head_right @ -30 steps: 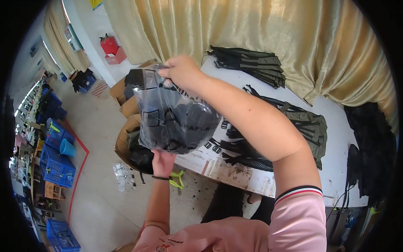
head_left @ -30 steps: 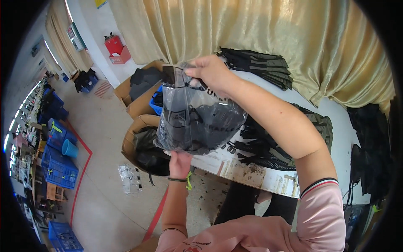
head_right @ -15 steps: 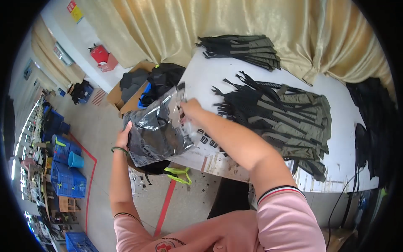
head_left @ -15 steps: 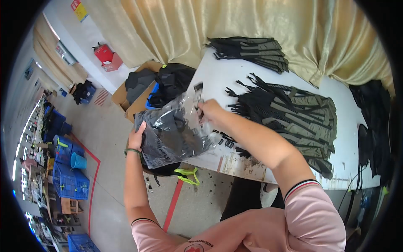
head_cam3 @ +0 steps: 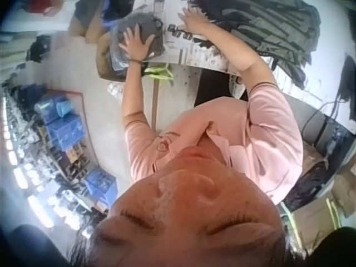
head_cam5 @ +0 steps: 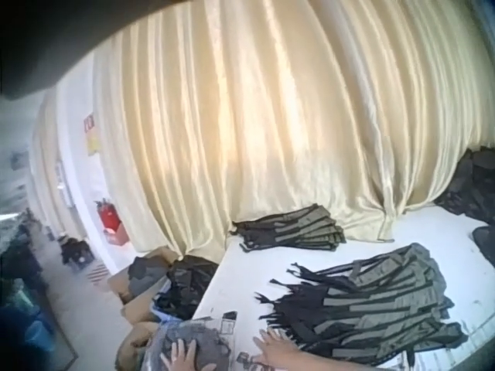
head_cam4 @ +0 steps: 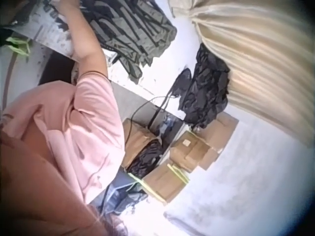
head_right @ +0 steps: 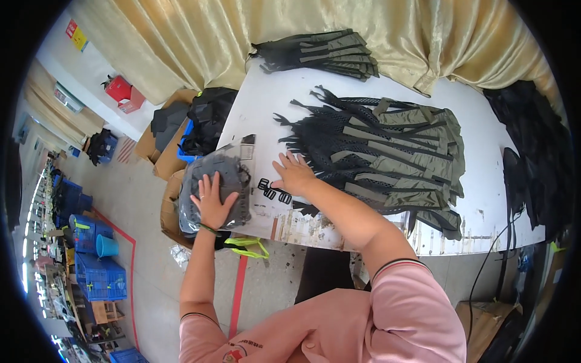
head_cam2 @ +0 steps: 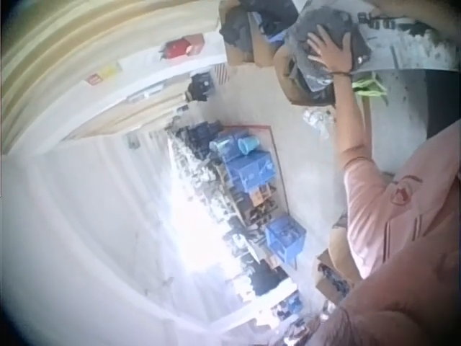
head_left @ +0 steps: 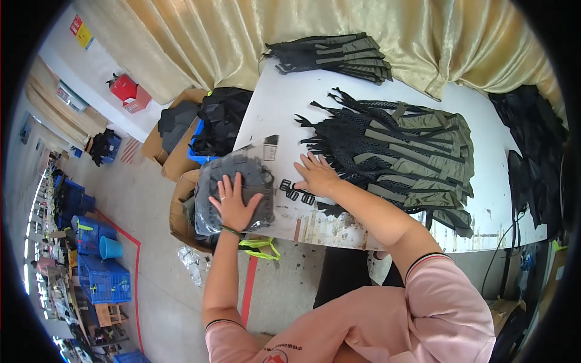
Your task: Inspecting and organizing black mesh straps and buckles on a workbench.
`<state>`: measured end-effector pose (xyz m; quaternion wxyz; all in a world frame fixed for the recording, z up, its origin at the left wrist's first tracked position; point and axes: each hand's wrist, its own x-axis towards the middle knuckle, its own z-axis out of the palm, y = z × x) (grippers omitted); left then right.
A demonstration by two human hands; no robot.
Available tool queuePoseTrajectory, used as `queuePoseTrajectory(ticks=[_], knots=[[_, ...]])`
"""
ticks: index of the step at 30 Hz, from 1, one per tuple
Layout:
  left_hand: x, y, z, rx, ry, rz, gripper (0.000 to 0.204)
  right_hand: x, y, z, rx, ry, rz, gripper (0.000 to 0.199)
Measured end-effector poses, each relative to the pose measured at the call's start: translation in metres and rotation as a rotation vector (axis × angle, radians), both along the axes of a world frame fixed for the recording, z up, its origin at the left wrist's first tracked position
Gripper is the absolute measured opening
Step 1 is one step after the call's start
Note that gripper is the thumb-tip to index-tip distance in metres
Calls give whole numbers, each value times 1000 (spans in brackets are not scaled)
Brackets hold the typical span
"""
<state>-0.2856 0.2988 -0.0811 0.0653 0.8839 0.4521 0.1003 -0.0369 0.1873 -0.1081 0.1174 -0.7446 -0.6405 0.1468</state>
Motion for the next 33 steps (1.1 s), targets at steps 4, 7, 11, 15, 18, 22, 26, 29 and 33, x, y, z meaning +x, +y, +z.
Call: queuePoseTrajectory(ticks=[4, 7, 11, 15, 18, 22, 26, 29, 33], knots=[[10, -20, -11, 61, -4, -99, 89, -5, -31, -7, 87, -81, 96, 67], [17, -24, -15, 58, -34, -199, 88, -9, -57, -12, 174, -179, 140, 65], [32, -31, -16, 22, -65, -377, 86, -9, -80, -11, 207, -167, 149, 60], [53, -27, -18, -22, -114, -537, 80, -9, -94, 0, 94, -68, 107, 55], [64, -10, -21, -120, -234, -566, 66, -21, -111, 8, 353, 28, 12, 54], [64, 14, -25, -341, -355, -582, 52, -31, -139, 10, 355, -23, -14, 60], [58, 32, -25, -573, -508, -555, 39, -10, -160, 5, 165, -208, -158, 74], [57, 39, -26, -666, -575, -522, 41, 13, -169, 2, 183, -242, -173, 70], [56, 40, -29, -682, -612, -501, 44, 39, -179, 1, 186, -270, -180, 63]])
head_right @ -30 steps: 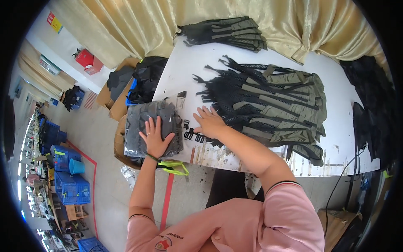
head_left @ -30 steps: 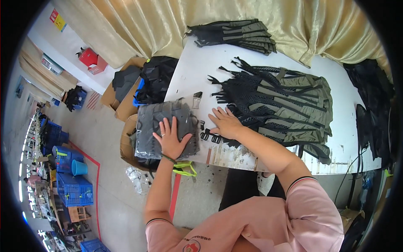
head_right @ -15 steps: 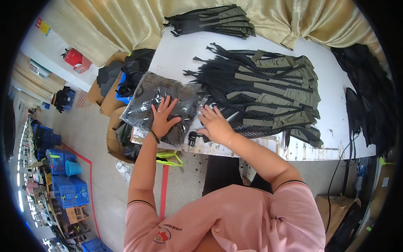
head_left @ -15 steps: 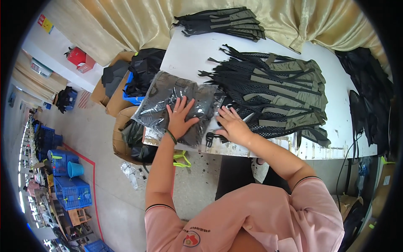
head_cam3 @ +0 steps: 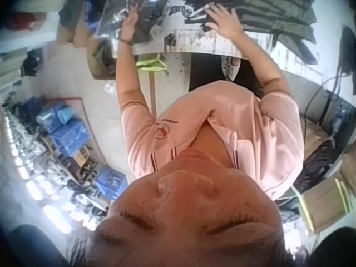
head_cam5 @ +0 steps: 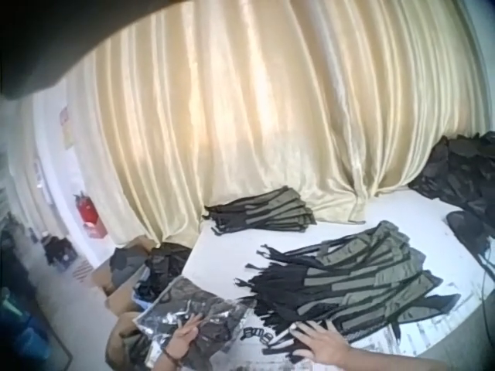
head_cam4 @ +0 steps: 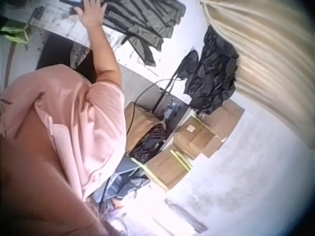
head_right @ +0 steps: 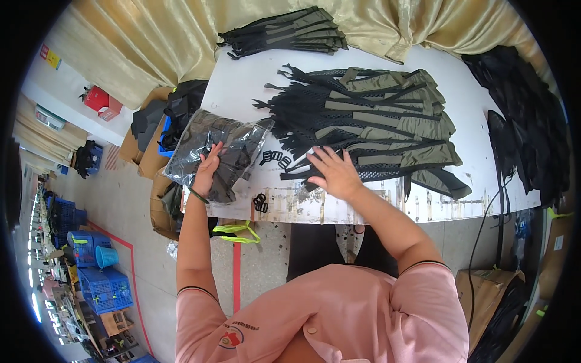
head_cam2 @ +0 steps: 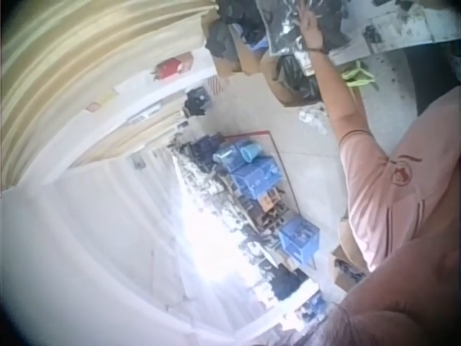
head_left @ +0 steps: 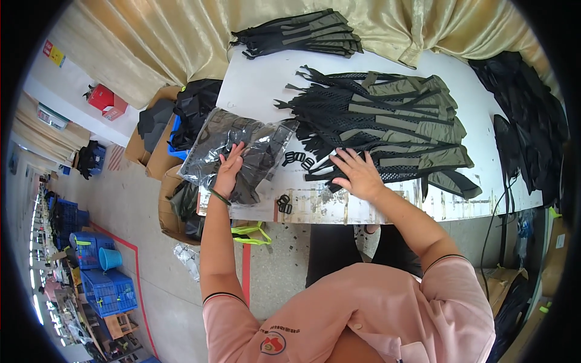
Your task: Inspecting and organizing black mesh straps and buckles on a workbench.
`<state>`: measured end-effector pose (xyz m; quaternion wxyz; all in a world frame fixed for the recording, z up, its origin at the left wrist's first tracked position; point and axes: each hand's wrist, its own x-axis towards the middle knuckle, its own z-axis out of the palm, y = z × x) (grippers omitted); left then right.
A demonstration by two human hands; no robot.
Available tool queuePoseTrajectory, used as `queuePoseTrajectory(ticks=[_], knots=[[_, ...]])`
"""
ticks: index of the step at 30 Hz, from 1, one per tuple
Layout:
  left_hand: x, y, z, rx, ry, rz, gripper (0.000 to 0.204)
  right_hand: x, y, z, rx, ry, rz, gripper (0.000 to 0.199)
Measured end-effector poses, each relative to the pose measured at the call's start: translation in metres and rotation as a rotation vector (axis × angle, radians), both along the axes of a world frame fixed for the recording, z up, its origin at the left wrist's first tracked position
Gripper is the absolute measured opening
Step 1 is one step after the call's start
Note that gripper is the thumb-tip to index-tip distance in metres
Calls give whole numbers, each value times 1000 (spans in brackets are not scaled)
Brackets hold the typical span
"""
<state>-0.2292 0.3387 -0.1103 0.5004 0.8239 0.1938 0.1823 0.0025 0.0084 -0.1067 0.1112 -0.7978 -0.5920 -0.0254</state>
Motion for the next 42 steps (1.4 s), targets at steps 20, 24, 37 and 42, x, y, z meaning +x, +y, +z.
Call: queuePoseTrajectory(ticks=[20, 24, 37, 42], knots=[[17, -61, 7, 402, 81, 276, 36, -67, 68, -4, 181, 1360, -201, 27], [4, -71, 13, 646, 65, 447, 34, -87, 108, -2, 65, 1608, -308, 26], [-5, -60, 16, 382, -44, 379, 11, -106, 166, 34, -141, 1422, -291, 40], [-6, -55, 20, 345, -34, 313, 11, -108, 179, 33, -157, 1348, -306, 44]])
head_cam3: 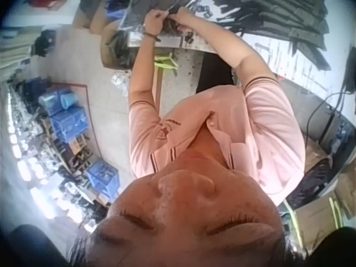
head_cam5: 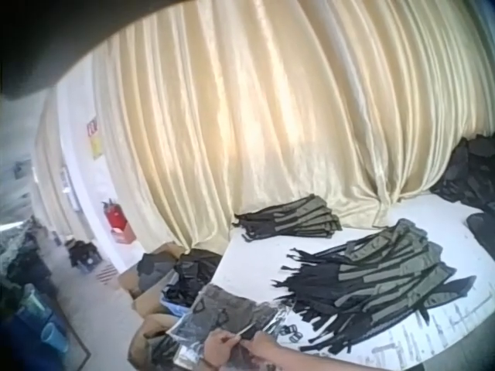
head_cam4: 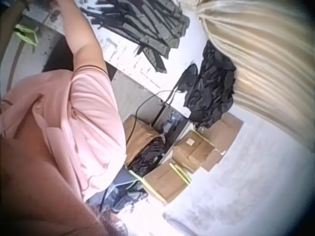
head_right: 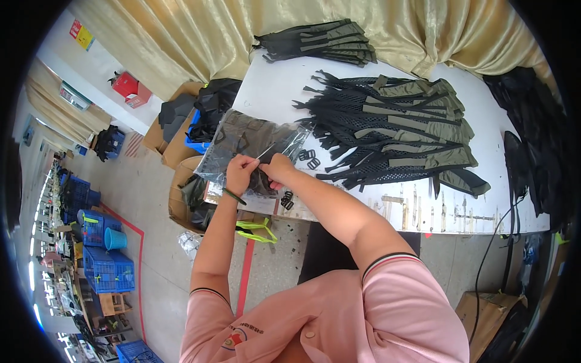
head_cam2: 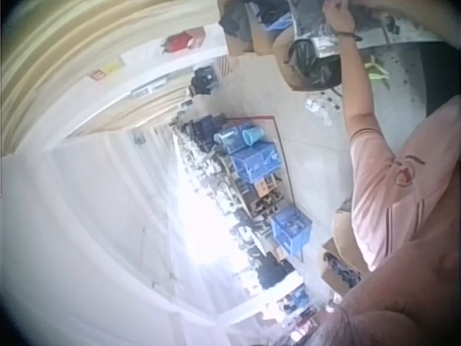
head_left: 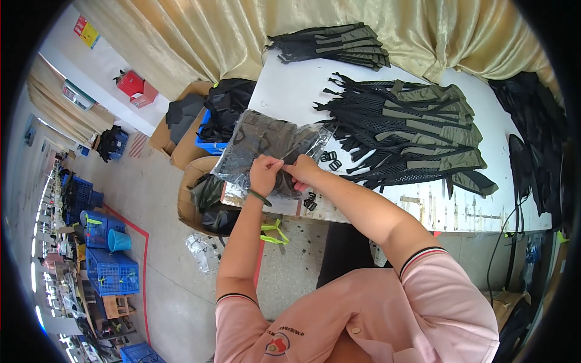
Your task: Inspecting and organizing black mesh straps and buckles on a workbench.
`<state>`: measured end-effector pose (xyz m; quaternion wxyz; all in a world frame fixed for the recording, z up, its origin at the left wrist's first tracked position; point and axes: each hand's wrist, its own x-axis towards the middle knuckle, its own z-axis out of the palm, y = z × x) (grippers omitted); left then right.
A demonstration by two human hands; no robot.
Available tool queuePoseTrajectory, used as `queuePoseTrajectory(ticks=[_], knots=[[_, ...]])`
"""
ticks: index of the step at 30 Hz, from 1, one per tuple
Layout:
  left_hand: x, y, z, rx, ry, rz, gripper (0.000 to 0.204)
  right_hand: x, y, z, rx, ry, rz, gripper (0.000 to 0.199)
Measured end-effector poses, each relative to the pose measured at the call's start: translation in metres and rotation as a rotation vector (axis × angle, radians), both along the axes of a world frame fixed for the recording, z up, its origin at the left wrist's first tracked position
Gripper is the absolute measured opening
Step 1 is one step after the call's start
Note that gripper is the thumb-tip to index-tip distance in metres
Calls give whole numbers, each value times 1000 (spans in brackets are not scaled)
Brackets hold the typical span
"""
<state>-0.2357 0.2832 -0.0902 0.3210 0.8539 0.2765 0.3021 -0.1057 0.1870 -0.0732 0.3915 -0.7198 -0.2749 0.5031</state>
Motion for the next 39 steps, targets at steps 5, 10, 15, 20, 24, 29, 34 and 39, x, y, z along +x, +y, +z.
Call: queuePoseTrajectory(ticks=[5, 10, 15, 20, 24, 29, 34, 39], knots=[[4, 0, -8, 34, 2, 27, 14, 0, -1, 0, -25, -58, 5, 44], [9, -2, -14, 38, -31, 100, 16, 2, -4, -1, -16, -110, -2, 44], [14, -10, -17, -175, -123, 69, 15, -4, 5, -10, -76, -336, -24, 44], [18, -13, -19, -212, -105, 26, 15, -5, 9, -16, -65, -543, -65, 37], [17, -6, -20, -348, -207, 37, 13, 0, 6, -15, -28, -417, -23, 34], [14, -4, -23, -716, -361, 15, 12, -2, -1, -11, 75, -381, -92, 30], [11, 0, -24, -814, -369, 0, 12, -2, -1, -11, 118, -142, -122, 28], [13, -5, -20, -436, -152, -4, 16, -1, -7, -29, 147, -463, -52, 29]])
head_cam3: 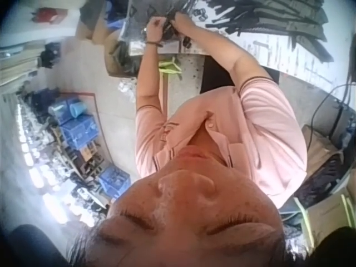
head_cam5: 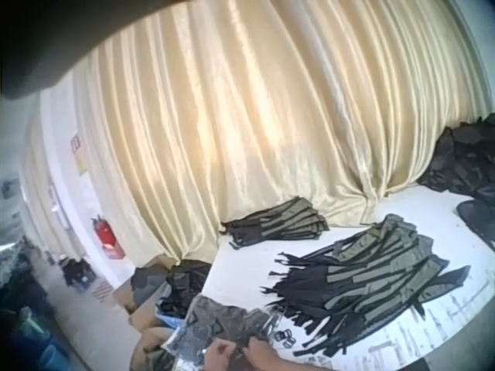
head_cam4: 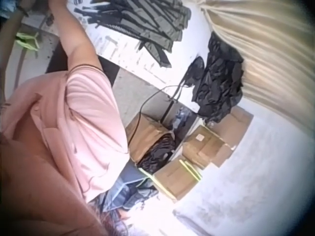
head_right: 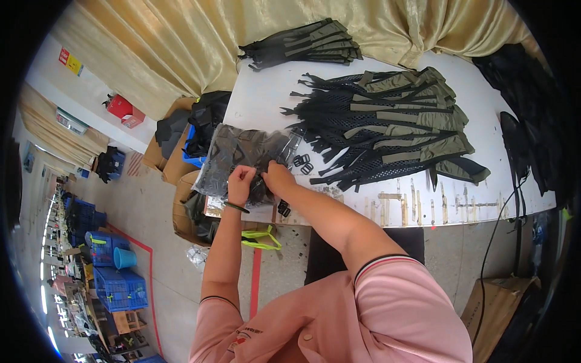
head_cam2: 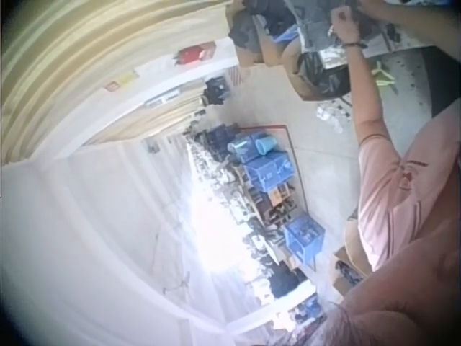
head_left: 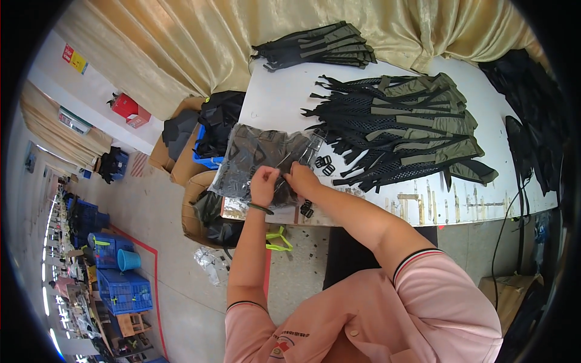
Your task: Inspecting and organizing black mesh straps and buckles on a workbench.
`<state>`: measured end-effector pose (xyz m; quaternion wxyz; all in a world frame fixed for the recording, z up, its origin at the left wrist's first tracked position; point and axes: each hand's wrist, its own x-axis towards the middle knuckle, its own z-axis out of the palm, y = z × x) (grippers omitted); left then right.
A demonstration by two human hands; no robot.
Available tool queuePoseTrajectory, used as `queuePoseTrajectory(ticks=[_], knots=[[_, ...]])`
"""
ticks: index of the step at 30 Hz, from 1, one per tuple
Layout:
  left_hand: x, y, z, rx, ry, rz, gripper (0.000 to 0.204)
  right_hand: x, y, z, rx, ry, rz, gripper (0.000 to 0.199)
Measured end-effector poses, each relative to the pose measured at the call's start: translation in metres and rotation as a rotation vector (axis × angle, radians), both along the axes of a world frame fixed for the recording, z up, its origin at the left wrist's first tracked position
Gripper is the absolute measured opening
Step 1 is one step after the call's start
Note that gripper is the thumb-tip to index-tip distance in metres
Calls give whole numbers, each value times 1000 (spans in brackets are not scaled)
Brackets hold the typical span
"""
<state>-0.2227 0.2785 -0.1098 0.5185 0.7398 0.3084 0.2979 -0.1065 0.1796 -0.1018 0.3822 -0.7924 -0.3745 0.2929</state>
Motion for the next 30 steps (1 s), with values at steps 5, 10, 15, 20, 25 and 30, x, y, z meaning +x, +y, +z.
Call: queuePoseTrajectory(ticks=[5, 10, 15, 20, 25, 30], knots=[[3, -5, 10, 595, 316, -77, 36, 4, -5, -16, -14, -90, 47, 31], [8, 2, 4, 696, 361, -89, 20, 7, -8, -12, 96, 309, 7, 20], [2, 16, -2, 421, 166, 194, 16, 13, -23, -11, 133, 487, -156, 12], [3, 1, 1, 369, 157, 56, 14, 12, -28, -11, 119, 477, -135, 16], [1, -4, 10, 814, 42, 59, 20, 3, -34, 6, 98, -260, -104, 27], [2, 4, 2, 848, 295, 66, 37, 7, -19, 23, 254, -712, 29, 46]])
